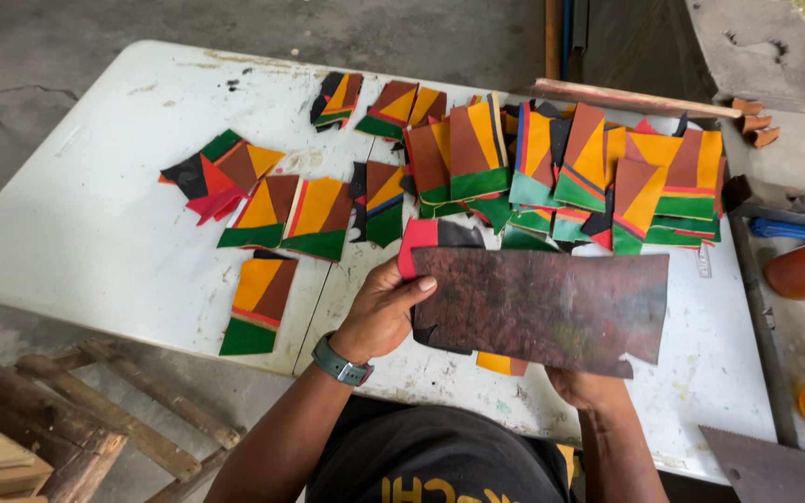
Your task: The person holds a dark reddish-brown leather piece in one hand and repeatedly picks up colorful cut leather pieces from the table with the other hand, holds each against the dark piece to compare, then places it back on the table among the pile. The table is covered with many cut leather pieces in yellow, green, red, brown and black.
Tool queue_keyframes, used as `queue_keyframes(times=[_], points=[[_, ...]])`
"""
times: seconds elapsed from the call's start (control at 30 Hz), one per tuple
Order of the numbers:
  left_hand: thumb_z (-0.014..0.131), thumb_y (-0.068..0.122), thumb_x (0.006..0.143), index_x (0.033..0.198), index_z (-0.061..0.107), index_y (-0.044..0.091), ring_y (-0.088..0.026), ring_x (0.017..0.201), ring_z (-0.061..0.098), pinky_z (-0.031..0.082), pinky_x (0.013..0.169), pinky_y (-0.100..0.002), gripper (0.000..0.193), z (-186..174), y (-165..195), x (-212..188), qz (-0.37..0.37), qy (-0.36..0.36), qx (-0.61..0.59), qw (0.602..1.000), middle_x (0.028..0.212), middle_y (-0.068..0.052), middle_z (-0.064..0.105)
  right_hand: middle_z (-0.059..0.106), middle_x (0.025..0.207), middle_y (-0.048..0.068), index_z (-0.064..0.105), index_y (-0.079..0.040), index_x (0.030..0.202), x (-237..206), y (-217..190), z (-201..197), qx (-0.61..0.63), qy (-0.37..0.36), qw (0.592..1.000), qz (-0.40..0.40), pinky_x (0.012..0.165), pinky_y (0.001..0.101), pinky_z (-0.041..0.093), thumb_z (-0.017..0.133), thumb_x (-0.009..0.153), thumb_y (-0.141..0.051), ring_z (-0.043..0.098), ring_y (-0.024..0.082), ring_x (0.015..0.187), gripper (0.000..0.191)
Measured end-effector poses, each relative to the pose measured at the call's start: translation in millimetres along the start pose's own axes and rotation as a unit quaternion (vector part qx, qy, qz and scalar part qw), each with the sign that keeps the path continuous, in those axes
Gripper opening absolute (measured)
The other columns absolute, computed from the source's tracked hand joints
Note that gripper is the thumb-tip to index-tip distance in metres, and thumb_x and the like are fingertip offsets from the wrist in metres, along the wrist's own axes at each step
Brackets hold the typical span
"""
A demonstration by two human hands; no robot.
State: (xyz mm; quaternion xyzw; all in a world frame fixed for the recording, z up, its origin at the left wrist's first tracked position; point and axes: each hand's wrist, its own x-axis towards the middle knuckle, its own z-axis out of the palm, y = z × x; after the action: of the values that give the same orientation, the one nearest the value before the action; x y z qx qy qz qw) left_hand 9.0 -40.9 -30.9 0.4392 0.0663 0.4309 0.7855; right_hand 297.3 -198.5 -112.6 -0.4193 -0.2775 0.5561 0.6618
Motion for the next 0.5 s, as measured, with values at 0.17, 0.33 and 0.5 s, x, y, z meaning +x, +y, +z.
queue_keyframes(times=[0.17, 0.33, 0.5], points=[[0.064, -0.001, 0.100, 0.128, 0.067, 0.003, -0.013, 0.118, 0.063, 0.048, 0.108, -0.033, 0.028, 0.8, 0.3, -3.9, -0.014, -0.031, 0.005, 0.999, 0.126, -0.004, 0.070, 0.066, 0.119, 0.011, 0.059, -0.006, 0.127, -4.1, -12.2, 17.5, 0.014, -0.016, 1.000, 0.006, 0.089, 0.0378, 0.057, 0.064, 0.096, -0.010, 0.067, 0.022, 0.106, 0.032], [0.065, -0.001, 0.101, 0.128, 0.068, 0.002, -0.014, 0.115, 0.064, 0.051, 0.104, -0.034, 0.027, 4.7, 2.1, -7.3, -0.047, -0.079, 0.013, 0.996, 0.123, -0.005, 0.071, 0.066, 0.118, 0.014, 0.057, -0.004, 0.129, 2.0, -34.0, 51.3, 0.081, -0.032, 0.996, 0.010, 0.084, 0.0393, 0.059, 0.061, 0.097, -0.013, 0.070, 0.024, 0.103, 0.034], [0.064, -0.001, 0.100, 0.126, 0.068, 0.001, -0.015, 0.114, 0.065, 0.051, 0.104, -0.035, 0.026, 0.1, 4.9, -11.8, -0.063, -0.078, 0.005, 0.995, 0.123, -0.006, 0.072, 0.065, 0.117, 0.017, 0.055, -0.002, 0.131, 18.7, -57.5, 80.7, 0.127, -0.004, 0.991, 0.047, 0.080, 0.0408, 0.061, 0.059, 0.098, -0.016, 0.072, 0.025, 0.099, 0.037]])
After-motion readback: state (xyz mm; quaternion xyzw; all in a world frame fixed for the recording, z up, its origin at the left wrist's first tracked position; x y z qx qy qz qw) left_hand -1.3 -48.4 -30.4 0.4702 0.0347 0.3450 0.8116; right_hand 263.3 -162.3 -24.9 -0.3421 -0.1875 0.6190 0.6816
